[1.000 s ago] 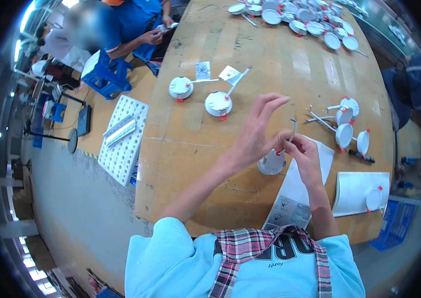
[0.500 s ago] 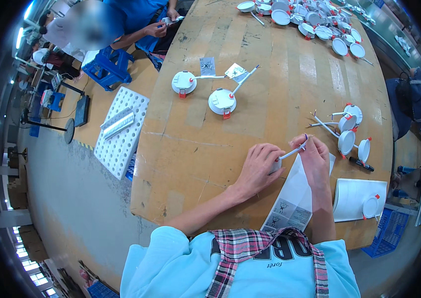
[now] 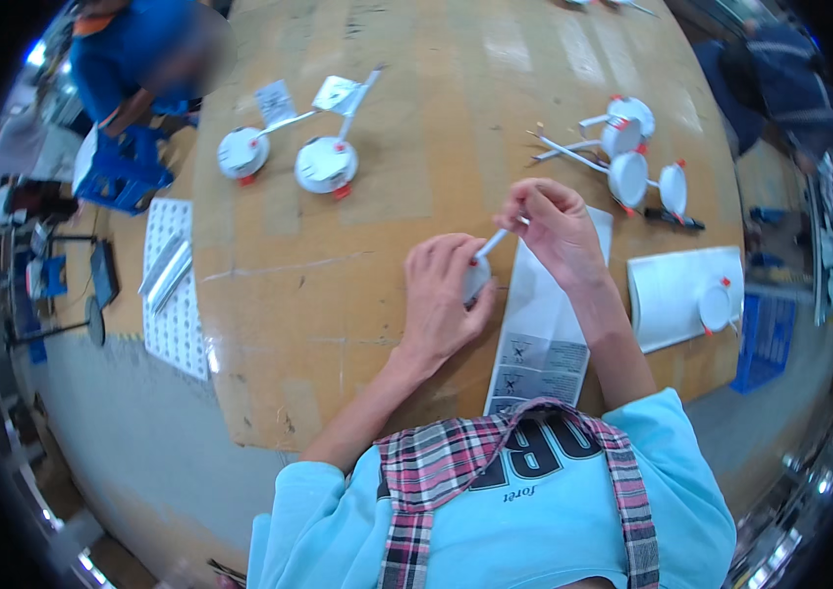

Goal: The recorder is peeling labels from a sheet and applying them to small circular electronic components.

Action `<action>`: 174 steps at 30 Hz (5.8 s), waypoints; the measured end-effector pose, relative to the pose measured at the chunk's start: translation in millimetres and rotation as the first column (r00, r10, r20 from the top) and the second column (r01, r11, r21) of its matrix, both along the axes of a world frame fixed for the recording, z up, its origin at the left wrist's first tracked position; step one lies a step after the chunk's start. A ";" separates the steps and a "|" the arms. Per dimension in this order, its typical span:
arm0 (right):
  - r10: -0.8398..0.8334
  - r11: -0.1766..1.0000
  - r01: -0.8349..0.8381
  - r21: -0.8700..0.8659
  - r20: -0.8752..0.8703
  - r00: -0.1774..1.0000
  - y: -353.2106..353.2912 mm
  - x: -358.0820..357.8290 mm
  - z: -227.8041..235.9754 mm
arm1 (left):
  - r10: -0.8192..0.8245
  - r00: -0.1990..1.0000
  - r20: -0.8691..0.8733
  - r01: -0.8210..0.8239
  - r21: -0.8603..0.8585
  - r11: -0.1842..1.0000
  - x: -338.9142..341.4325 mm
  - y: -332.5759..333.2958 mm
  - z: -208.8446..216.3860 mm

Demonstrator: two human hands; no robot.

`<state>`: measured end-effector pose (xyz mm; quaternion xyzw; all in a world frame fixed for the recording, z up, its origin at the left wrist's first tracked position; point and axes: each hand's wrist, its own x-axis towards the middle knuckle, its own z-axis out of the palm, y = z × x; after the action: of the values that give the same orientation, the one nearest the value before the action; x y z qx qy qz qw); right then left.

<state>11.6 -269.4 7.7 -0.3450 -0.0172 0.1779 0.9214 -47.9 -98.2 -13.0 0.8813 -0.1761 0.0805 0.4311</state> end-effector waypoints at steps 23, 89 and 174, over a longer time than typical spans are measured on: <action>0.244 -0.116 0.561 -0.820 0.524 0.816 -54.6 -148.8 -2.1 | -0.289 0.632 -0.719 -0.085 -0.435 0.896 -81.0 19.1 32.0; -0.299 0.868 0.323 0.377 -0.123 0.946 -105.1 -103.0 6.7 | 0.127 0.989 -0.080 -0.095 0.322 0.942 -44.5 -19.6 -10.6; -0.031 0.434 0.245 -0.867 0.257 0.966 2.6 7.8 6.8 | -0.123 0.829 -0.545 -0.274 -0.588 0.761 80.5 21.9 11.4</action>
<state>19.4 -266.8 14.4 -0.7937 0.0135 0.0480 0.6062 32.6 -76.3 -1.6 0.6695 0.0322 -0.1041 0.7348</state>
